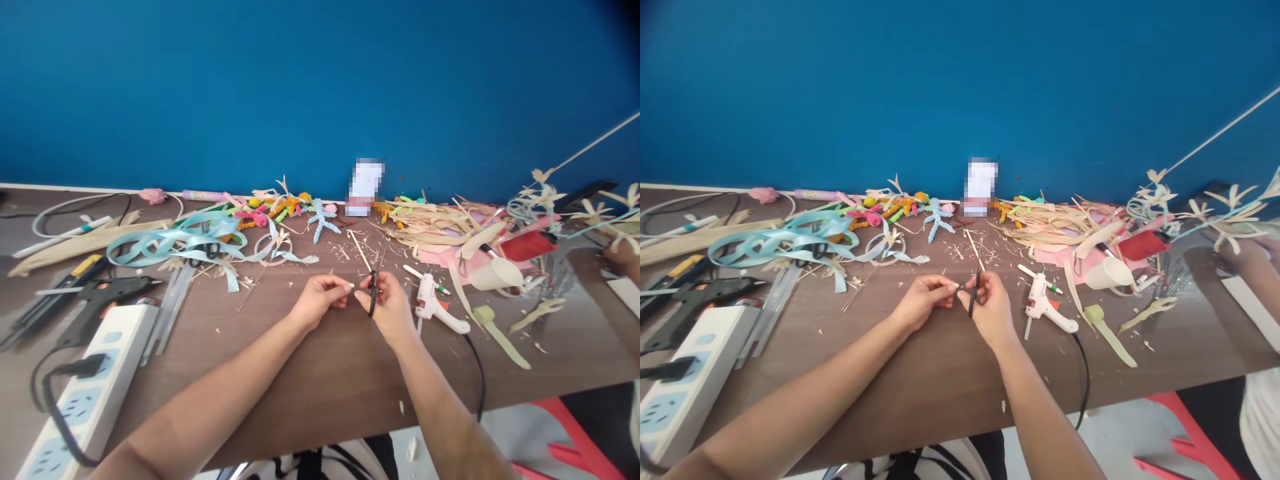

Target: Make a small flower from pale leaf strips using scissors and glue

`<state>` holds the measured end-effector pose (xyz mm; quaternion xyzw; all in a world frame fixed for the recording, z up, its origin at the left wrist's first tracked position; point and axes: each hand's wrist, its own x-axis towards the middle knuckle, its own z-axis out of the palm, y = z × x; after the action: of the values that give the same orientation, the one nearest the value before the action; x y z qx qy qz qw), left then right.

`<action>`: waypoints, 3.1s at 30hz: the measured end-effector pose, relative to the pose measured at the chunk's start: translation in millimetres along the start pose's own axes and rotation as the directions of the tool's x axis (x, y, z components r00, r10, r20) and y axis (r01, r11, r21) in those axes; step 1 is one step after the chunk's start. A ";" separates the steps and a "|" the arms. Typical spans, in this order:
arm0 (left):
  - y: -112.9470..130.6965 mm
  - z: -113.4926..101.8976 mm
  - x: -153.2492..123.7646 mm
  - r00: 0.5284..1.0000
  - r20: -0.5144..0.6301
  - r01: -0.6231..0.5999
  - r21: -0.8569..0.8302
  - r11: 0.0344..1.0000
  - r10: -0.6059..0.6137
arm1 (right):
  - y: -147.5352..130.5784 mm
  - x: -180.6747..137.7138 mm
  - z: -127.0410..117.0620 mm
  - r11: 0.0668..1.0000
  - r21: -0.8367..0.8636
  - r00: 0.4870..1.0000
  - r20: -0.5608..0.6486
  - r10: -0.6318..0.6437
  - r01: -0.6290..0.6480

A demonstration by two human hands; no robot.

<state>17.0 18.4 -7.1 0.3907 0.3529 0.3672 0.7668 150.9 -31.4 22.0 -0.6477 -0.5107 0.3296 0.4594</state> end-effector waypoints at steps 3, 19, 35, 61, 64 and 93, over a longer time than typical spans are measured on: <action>-1.1 1.6 0.2 1.000 -0.013 -0.023 0.025 0.999 0.023 | -3.5 4.9 7.6 0.998 -0.045 0.998 -0.030 -0.049 0.048; 5.5 2.7 -1.7 0.999 0.038 0.003 0.040 0.999 -0.005 | -5.3 20.1 -7.6 0.987 -0.152 0.994 0.097 -0.042 0.057; 1.9 1.1 1.2 0.999 0.021 0.023 0.040 0.999 -0.024 | -11.3 36.6 -10.5 0.995 -0.093 0.985 0.174 -0.015 0.032; 6.3 -3.4 3.1 0.997 -0.059 -0.072 -0.333 0.940 0.056 | 16.5 -20.4 5.9 0.889 -0.457 0.991 0.131 0.035 0.029; 6.1 -2.8 3.2 0.996 -0.067 -0.076 -0.337 0.938 0.057 | 16.1 -20.0 7.0 0.859 -0.512 0.993 0.113 0.026 0.036; 6.7 -3.1 2.9 0.998 -0.047 -0.046 -0.332 0.942 0.032 | 18.8 -16.0 3.5 0.896 -0.443 0.976 0.181 0.119 -0.027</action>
<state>13.8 24.7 -3.5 0.2547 0.2936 0.4448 0.8069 150.4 -47.0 2.5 -0.7160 -0.5912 0.2880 0.2345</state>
